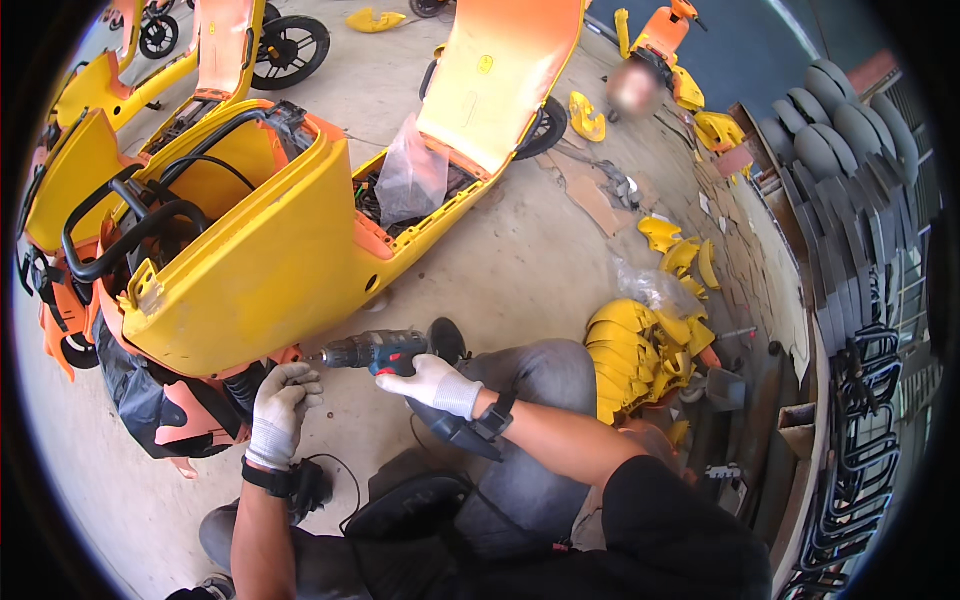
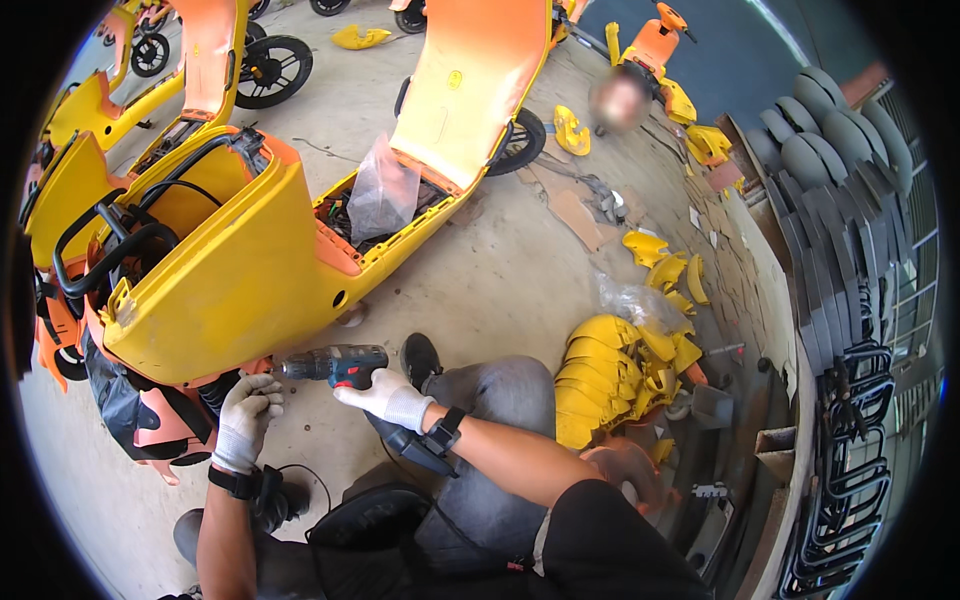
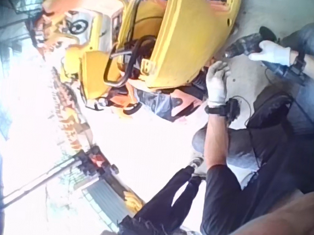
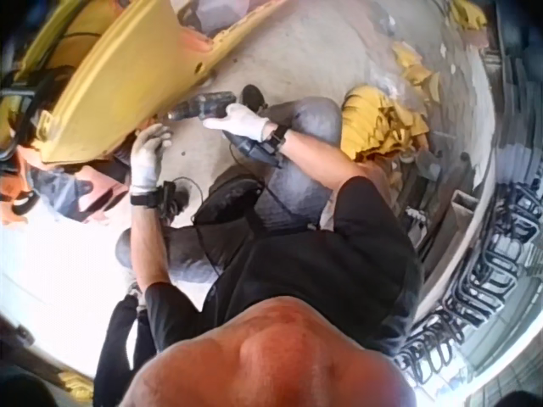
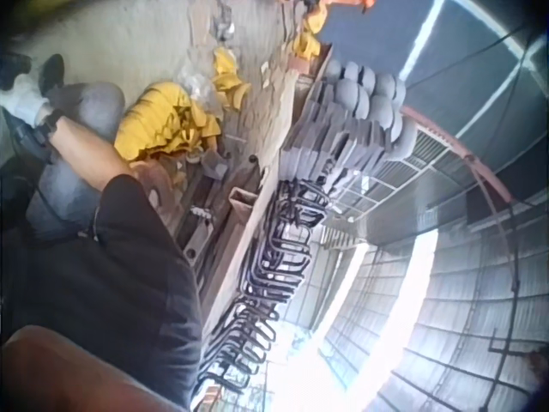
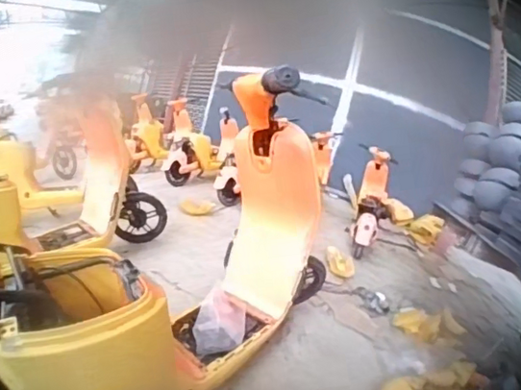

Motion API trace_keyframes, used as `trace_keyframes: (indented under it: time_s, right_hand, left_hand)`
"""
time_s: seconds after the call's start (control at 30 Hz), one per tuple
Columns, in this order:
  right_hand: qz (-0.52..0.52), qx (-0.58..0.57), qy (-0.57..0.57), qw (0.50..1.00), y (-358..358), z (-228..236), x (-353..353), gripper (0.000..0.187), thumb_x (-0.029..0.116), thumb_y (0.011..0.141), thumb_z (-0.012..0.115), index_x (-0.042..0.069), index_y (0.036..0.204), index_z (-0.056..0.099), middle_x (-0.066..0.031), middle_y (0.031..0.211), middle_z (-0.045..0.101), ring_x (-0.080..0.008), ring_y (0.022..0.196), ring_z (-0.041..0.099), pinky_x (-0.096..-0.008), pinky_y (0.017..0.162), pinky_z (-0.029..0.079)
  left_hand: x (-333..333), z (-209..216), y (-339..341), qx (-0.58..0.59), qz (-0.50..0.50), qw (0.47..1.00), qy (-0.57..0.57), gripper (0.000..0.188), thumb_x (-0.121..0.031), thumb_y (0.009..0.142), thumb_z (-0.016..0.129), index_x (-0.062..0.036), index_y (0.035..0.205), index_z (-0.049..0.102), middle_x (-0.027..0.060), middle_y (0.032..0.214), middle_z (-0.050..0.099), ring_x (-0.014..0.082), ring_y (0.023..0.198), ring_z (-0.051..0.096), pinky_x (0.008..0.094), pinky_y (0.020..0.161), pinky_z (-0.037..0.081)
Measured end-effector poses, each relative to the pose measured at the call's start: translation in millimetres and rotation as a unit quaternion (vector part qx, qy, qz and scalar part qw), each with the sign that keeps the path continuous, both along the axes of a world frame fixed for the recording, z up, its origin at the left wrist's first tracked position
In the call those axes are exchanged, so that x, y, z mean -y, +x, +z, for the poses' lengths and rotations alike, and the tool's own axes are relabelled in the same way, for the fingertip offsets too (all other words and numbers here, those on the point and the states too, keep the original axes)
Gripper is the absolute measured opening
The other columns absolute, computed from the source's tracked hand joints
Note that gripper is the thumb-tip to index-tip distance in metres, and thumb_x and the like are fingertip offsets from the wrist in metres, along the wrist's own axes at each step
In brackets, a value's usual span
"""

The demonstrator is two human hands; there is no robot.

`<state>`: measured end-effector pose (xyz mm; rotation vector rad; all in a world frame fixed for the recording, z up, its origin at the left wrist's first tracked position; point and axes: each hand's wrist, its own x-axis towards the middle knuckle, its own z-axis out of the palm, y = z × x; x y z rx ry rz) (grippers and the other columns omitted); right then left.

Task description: The person assembles a yellow and orange toy vehicle using a cordless drill. They attach various plastic body panels to the frame, tighten screws, and handle loose components on the floor.

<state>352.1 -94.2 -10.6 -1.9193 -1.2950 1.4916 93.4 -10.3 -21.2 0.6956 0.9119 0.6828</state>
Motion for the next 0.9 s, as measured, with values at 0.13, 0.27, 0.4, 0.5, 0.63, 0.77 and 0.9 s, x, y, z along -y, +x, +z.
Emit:
trace_keyframes:
  time_s: [0.13, 0.27, 0.4, 0.5, 0.63, 0.77, 0.9]
  right_hand:
    - [0.002, 0.054, 0.022, 0.998, -4.1, -7.7, -2.0, 0.06, 0.058, 0.082, 0.066, -0.001, 0.085, 0.068, -0.0158, 0.071, 0.064, -0.0271, 0.071, 0.063, -0.038, 0.069, 0.048]
    - [0.023, 0.056, 0.013, 0.998, -5.5, -15.5, -4.3, 0.066, 0.063, 0.08, 0.064, -0.003, 0.086, 0.07, -0.0246, 0.076, 0.066, -0.0376, 0.078, 0.066, -0.0424, 0.074, 0.049]
    - [-0.058, -0.066, 0.012, 0.996, 0.2, -11.9, 4.8, 0.039, 0.042, 0.085, 0.071, 0.004, 0.082, 0.07, -0.0032, 0.066, 0.064, -0.0134, 0.059, 0.061, -0.0305, 0.057, 0.047]
    - [-0.084, -0.054, -0.028, 0.995, -13.1, -2.0, 2.3, 0.039, 0.042, 0.083, 0.074, 0.004, 0.087, 0.069, -0.0024, 0.068, 0.064, -0.0116, 0.059, 0.06, -0.0286, 0.056, 0.048]
    - [-0.05, 0.001, -0.044, 0.998, -20.7, -7.4, -2.0, 0.05, 0.047, 0.08, 0.074, -0.001, 0.087, 0.066, -0.0067, 0.07, 0.065, -0.0149, 0.062, 0.063, -0.0301, 0.059, 0.05]
    - [-0.045, 0.037, -0.024, 0.998, -11.0, -16.4, 2.4, 0.056, 0.051, 0.076, 0.075, -0.004, 0.087, 0.066, -0.0109, 0.073, 0.067, -0.0187, 0.067, 0.065, -0.033, 0.064, 0.052]
    - [-0.042, 0.052, -0.01, 0.998, -7.3, -21.6, 1.8, 0.058, 0.052, 0.076, 0.076, -0.005, 0.085, 0.066, -0.0117, 0.073, 0.067, -0.0195, 0.068, 0.065, -0.0335, 0.065, 0.052]
  left_hand:
    - [2.0, 10.5, -0.8, -0.024, -0.029, 0.999, 0.006, 0.023, -0.001, 0.094, 0.045, 0.0074, 0.114, 0.053, 0.0158, 0.1, 0.062, 0.0181, 0.079, 0.063, 0.027, 0.069, 0.055]
    - [1.4, -0.2, -11.6, -0.014, -0.029, 0.999, 0.035, 0.026, -0.013, 0.101, 0.045, 0.0068, 0.116, 0.053, 0.0167, 0.102, 0.064, 0.0163, 0.075, 0.062, 0.0269, 0.064, 0.054]
    - [-0.9, 2.8, -1.3, -0.061, -0.044, 0.996, 0.042, 0.026, -0.02, 0.103, 0.046, 0.0023, 0.111, 0.056, 0.0105, 0.095, 0.066, 0.0129, 0.068, 0.061, 0.0239, 0.058, 0.05]
    - [-5.8, 7.6, -5.8, -0.094, -0.058, 0.993, 0.05, 0.026, -0.023, 0.104, 0.047, 0.0013, 0.102, 0.056, 0.0091, 0.087, 0.066, 0.0122, 0.058, 0.06, 0.0228, 0.05, 0.048]
    - [-3.4, 0.9, -15.0, -0.069, 0.006, 0.997, 0.042, 0.024, -0.021, 0.103, 0.05, 0.0012, 0.1, 0.057, 0.0096, 0.086, 0.067, 0.0115, 0.06, 0.062, 0.0242, 0.049, 0.05]
    - [-3.3, 0.5, -11.4, -0.132, -0.011, 0.989, 0.07, 0.021, -0.018, 0.102, 0.051, 0.0019, 0.1, 0.057, 0.0092, 0.086, 0.067, 0.0099, 0.06, 0.061, 0.0218, 0.048, 0.048]
    - [-2.3, 7.4, -6.5, -0.165, -0.007, 0.984, 0.07, 0.022, -0.018, 0.102, 0.051, 0.003, 0.098, 0.057, 0.0101, 0.086, 0.068, 0.0096, 0.057, 0.06, 0.0211, 0.047, 0.047]
